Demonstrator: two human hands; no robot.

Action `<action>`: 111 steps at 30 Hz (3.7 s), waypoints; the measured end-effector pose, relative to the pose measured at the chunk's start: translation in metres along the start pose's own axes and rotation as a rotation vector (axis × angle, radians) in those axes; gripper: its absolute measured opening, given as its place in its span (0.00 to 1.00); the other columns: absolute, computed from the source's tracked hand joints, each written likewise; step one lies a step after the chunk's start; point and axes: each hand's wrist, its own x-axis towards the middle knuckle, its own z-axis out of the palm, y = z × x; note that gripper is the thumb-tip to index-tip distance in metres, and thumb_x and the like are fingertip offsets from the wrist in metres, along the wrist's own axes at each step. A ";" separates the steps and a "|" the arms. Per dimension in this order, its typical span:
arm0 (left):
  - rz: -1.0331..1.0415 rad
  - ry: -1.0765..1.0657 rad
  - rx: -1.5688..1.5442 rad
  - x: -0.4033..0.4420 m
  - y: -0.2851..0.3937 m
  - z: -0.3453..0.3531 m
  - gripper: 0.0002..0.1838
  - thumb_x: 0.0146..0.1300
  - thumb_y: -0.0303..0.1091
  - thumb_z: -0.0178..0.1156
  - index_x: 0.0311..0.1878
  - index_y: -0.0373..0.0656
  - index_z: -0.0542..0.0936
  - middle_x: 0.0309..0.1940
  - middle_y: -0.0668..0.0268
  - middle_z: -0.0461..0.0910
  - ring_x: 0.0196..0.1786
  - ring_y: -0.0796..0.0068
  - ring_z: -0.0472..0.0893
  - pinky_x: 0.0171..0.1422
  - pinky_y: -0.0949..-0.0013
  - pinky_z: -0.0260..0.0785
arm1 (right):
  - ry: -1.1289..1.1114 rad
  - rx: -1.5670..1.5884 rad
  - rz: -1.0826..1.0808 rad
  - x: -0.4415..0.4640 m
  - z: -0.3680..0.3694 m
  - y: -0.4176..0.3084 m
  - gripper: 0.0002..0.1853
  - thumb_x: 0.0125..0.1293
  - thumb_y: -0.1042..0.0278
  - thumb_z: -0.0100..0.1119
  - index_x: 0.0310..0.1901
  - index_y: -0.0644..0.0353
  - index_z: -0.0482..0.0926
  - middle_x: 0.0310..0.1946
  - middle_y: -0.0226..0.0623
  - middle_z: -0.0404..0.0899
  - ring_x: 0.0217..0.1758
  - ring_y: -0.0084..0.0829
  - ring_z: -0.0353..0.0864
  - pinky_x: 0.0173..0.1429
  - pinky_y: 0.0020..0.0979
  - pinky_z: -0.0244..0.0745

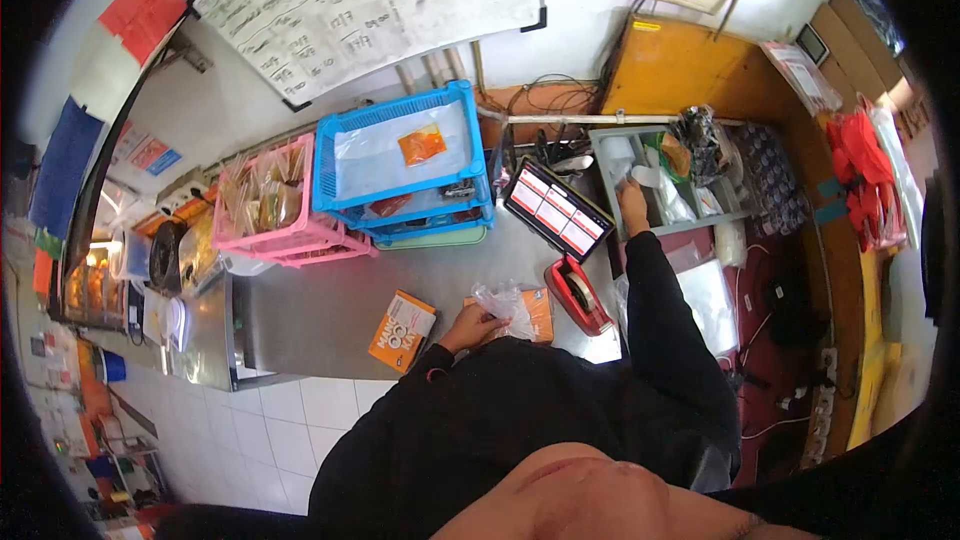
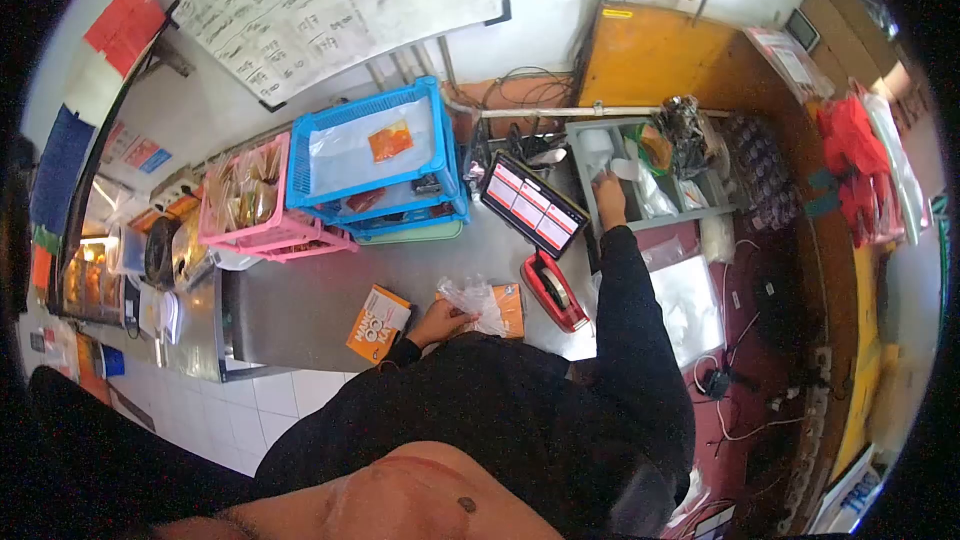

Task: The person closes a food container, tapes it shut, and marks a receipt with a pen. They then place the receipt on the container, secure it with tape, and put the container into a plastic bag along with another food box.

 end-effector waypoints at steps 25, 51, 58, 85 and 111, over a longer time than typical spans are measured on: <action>0.008 0.004 0.061 0.014 -0.034 0.001 0.18 0.58 0.37 0.65 0.48 0.37 0.78 0.40 0.65 0.81 0.41 0.76 0.78 0.47 0.69 0.70 | -0.456 -0.104 0.288 -0.019 -0.027 0.007 0.14 0.54 0.67 0.53 0.37 0.67 0.82 0.39 0.55 0.80 0.45 0.49 0.81 0.49 0.44 0.76; 0.122 0.131 0.227 -0.002 -0.016 0.019 0.18 0.56 0.35 0.65 0.46 0.35 0.78 0.42 0.59 0.80 0.46 0.68 0.79 0.52 0.66 0.69 | 0.081 0.123 0.148 0.001 0.023 0.024 0.13 0.59 0.66 0.50 0.41 0.62 0.78 0.37 0.59 0.78 0.41 0.54 0.79 0.45 0.48 0.75; 0.125 0.153 0.339 -0.003 -0.030 0.020 0.17 0.53 0.34 0.66 0.44 0.37 0.79 0.43 0.58 0.80 0.48 0.60 0.78 0.55 0.62 0.67 | 0.088 -0.030 0.269 0.039 0.025 0.014 0.13 0.64 0.70 0.43 0.49 0.59 0.71 0.36 0.59 0.78 0.40 0.56 0.80 0.44 0.51 0.74; 0.276 0.292 0.480 -0.001 -0.042 0.030 0.10 0.49 0.32 0.63 0.36 0.42 0.80 0.36 0.62 0.77 0.42 0.57 0.77 0.46 0.59 0.68 | 0.163 -0.287 0.270 0.062 0.036 0.005 0.09 0.60 0.70 0.49 0.33 0.65 0.78 0.32 0.51 0.81 0.34 0.49 0.83 0.34 0.46 0.80; 0.309 0.411 0.235 -0.010 -0.029 0.026 0.18 0.42 0.25 0.59 0.41 0.40 0.76 0.42 0.58 0.78 0.49 0.54 0.76 0.54 0.60 0.68 | 0.066 1.073 0.211 -0.106 -0.103 -0.135 0.34 0.57 0.85 0.51 0.67 0.57 0.58 0.34 0.37 0.74 0.28 0.32 0.82 0.29 0.28 0.80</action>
